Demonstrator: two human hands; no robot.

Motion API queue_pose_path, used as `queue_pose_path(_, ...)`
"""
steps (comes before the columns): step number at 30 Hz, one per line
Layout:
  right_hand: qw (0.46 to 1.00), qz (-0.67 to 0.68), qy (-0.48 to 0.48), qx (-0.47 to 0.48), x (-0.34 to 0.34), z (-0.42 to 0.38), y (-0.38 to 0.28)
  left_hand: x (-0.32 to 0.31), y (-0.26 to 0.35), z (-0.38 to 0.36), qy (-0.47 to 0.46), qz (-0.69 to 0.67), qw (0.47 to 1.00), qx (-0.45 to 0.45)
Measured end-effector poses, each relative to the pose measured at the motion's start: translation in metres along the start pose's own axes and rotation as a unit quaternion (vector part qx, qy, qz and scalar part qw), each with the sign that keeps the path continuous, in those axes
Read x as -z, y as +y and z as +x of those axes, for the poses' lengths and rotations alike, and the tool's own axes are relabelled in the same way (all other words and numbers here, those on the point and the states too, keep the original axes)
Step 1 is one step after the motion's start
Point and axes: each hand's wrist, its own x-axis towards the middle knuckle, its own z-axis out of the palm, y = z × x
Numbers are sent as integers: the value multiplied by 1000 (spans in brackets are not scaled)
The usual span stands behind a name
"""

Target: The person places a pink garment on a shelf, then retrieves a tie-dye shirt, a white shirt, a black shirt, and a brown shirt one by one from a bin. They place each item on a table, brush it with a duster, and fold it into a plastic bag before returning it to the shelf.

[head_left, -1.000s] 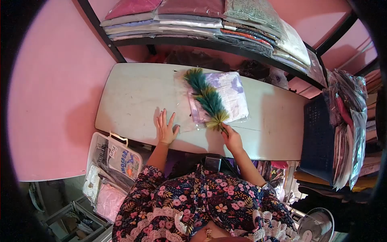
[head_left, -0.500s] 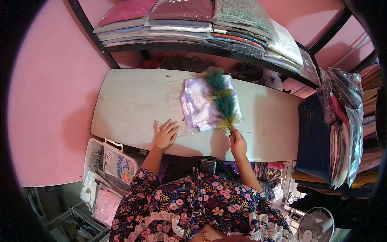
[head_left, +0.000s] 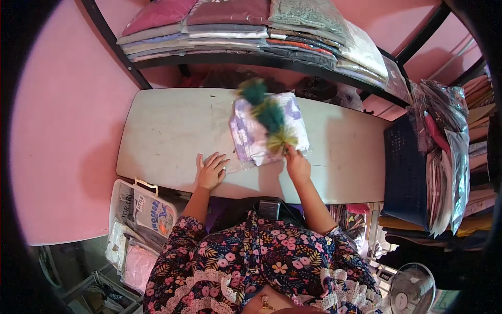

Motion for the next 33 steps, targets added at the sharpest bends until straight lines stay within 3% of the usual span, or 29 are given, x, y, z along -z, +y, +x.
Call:
queue_pose_path(2,999,30,14,-20,7,0,5,2,1,1,1,0,1000,1)
queue_pose_path(6,998,4,-46,51,18,-18,23,2,-1,1,3,-4,1000,-1)
queue_pose_path(10,999,26,-3,-32,23,-30,51,6,2,1,-1,-7,1000,5)
queue_pose_path(12,991,102,79,-35,13,-39,59,6,2,1,0,-6,1000,3)
queue_pose_path(14,990,132,43,6,4,-57,63,4,0,1,13,0,1000,-1)
queue_pose_path(16,996,46,-77,-2,10,-75,57,4,-1,2,11,0,1000,-1)
queue_pose_path(17,996,48,-79,-4,6,-82,63,5,-2,1,9,0,1000,0)
queue_pose_path(19,997,62,34,-16,-1,-86,78,7,-2,4,8,6,1000,2)
queue_pose_path(22,990,59,89,-87,-8,-84,93,6,1,2,4,12,1000,7)
queue_pose_path(24,987,67,98,-109,-7,-81,105,6,0,3,3,15,1000,5)
queue_pose_path(26,975,44,88,-200,-2,-79,119,6,0,2,6,15,1000,5)
queue_pose_path(28,976,34,100,-193,11,-76,135,7,1,3,6,18,1000,4)
queue_pose_path(30,960,23,73,-269,22,-72,149,8,3,4,5,22,1000,3)
queue_pose_path(32,965,-39,58,-254,28,-68,159,9,4,6,-9,6,1000,13)
queue_pose_path(33,964,-128,133,-192,35,-63,153,9,8,8,-8,6,1000,14)
